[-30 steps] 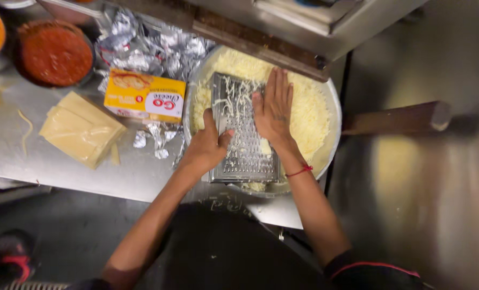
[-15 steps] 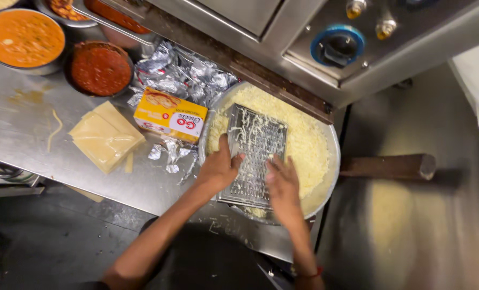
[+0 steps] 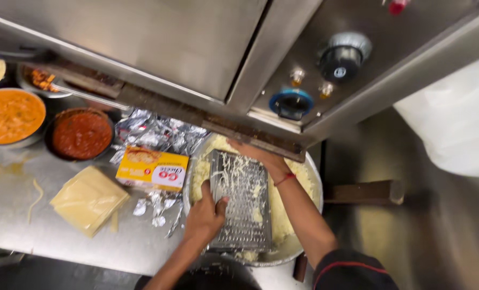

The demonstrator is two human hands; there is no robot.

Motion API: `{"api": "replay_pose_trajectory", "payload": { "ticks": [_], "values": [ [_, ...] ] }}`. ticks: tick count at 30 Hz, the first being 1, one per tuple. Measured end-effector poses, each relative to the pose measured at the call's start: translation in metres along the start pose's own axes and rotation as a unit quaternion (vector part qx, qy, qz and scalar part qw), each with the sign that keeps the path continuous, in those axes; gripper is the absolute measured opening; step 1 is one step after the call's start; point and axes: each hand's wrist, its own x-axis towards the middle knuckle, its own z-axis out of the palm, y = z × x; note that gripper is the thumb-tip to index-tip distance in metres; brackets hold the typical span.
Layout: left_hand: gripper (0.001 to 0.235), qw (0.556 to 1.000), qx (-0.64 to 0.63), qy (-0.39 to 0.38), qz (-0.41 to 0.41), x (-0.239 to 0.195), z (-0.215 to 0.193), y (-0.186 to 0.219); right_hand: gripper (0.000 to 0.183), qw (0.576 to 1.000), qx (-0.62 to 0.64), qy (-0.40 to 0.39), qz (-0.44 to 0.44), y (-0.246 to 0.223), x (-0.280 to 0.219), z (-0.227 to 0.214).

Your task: The person grates blocks of cheese using a metal box grater into a large metal bowl. They handle multiple cheese blocks, unwrap them, and grate them continuously while occasionally adjusting the grater and cheese pieces.

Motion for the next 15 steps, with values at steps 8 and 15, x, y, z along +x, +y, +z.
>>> {"api": "replay_pose_trajectory", "payload": {
  "ticks": [8,15],
  "values": [
    [0.060,0.998,-0.023,0.042,-0.030,0.004,0.000,0.007,0.057,0.987,0.119,0.106,-0.008,0.035,-0.058,-0.033],
    [0.058,0.999,-0.008,0.051,-0.003,0.006,-0.001,0.008,0.037,0.984,-0.006,0.152,0.090,0.033,-0.164,-0.038]
  ]
}}
